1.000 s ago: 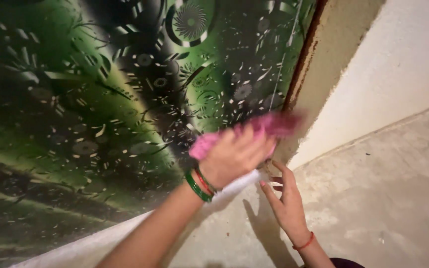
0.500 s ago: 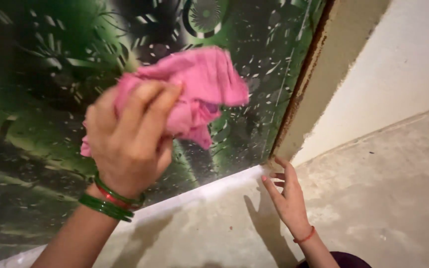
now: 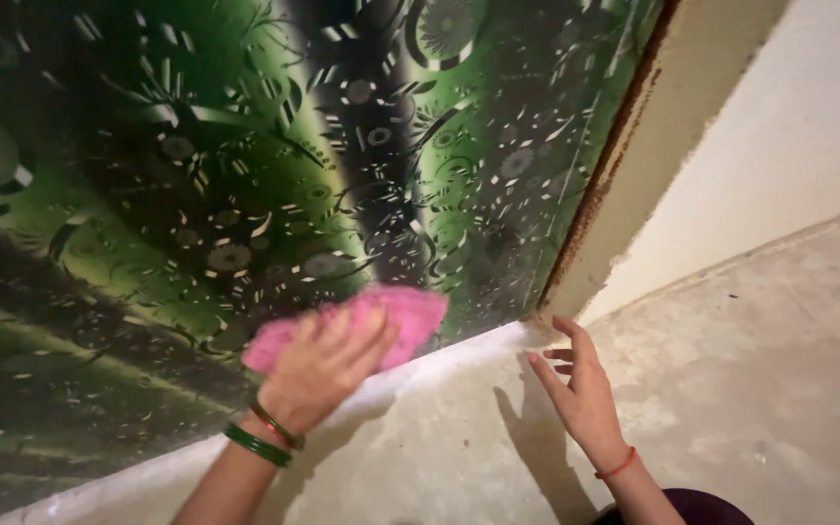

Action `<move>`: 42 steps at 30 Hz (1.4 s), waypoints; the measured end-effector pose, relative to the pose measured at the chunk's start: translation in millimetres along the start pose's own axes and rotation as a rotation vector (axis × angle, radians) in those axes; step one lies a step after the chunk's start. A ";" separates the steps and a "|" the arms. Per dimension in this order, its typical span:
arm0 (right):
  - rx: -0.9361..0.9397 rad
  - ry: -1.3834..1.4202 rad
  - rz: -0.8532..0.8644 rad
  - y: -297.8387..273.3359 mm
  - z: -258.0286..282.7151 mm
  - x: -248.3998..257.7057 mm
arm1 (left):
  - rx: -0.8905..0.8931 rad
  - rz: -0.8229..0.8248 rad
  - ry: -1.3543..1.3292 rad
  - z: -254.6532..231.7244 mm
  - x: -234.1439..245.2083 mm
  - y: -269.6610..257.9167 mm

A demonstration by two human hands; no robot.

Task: The person wipes a green patterned wall with a pink cloth. The person uses their left hand to scrub the wall surface while their right hand rests on the wall for support. The person moves the cloth in repetitive circular and back-and-forth motions across the lower section of the wall.

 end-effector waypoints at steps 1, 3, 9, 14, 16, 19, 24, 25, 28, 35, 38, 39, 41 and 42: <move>0.008 0.007 0.003 1.0 3.2 -2.2 | 0.041 -0.111 0.072 10.9 29.2 14.4; 0.024 0.019 0.005 5.4 9.1 -6.1 | 0.196 -0.442 0.157 38.5 81.0 40.0; 0.036 -0.017 0.024 12.5 12.8 -15.0 | 0.102 -0.503 0.160 29.9 43.4 39.8; 0.030 -0.005 -0.024 12.7 4.9 -7.0 | -0.032 0.139 -0.197 -34.6 -75.3 -30.0; 0.030 -0.007 -0.036 6.8 0.1 -1.2 | -0.046 0.285 -0.187 -32.8 -77.2 -40.8; 0.028 0.028 -0.038 4.1 -2.2 6.7 | 0.061 0.053 -0.034 -9.9 -15.3 5.4; 0.080 0.129 -0.049 16.3 11.1 3.6 | 0.249 -0.460 0.108 27.2 83.1 102.9; 0.059 0.113 -0.030 18.2 10.6 1.2 | 0.283 -0.497 0.092 28.4 80.3 112.8; 0.011 0.072 0.005 20.3 5.5 -4.1 | 0.176 -0.441 0.117 6.4 34.6 108.9; 0.019 0.039 -0.031 16.2 -0.7 2.4 | 0.143 0.245 -0.205 -60.8 -69.3 27.4; 0.024 0.052 -0.024 14.8 0.0 3.8 | 0.236 -0.026 -0.174 -35.2 -16.4 63.6; 0.030 0.069 -0.024 15.5 1.8 3.2 | 0.242 -0.136 -0.167 -25.7 6.6 83.9; 0.053 0.095 -0.032 17.4 7.4 2.0 | 0.218 -0.377 -0.152 -9.1 48.6 125.3; 0.065 0.108 -0.037 19.0 10.6 1.2 | 0.185 -0.507 -0.144 -2.2 63.7 143.0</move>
Point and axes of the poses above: each hand's wrist, its own y-axis towards the middle knuckle, its own x-axis out of the back of the hand, z = x × y, the point moved 6 cm from there along y, towards the middle knuckle, and after that the axes turned 12 degrees about -y, right-handed, at the moved point
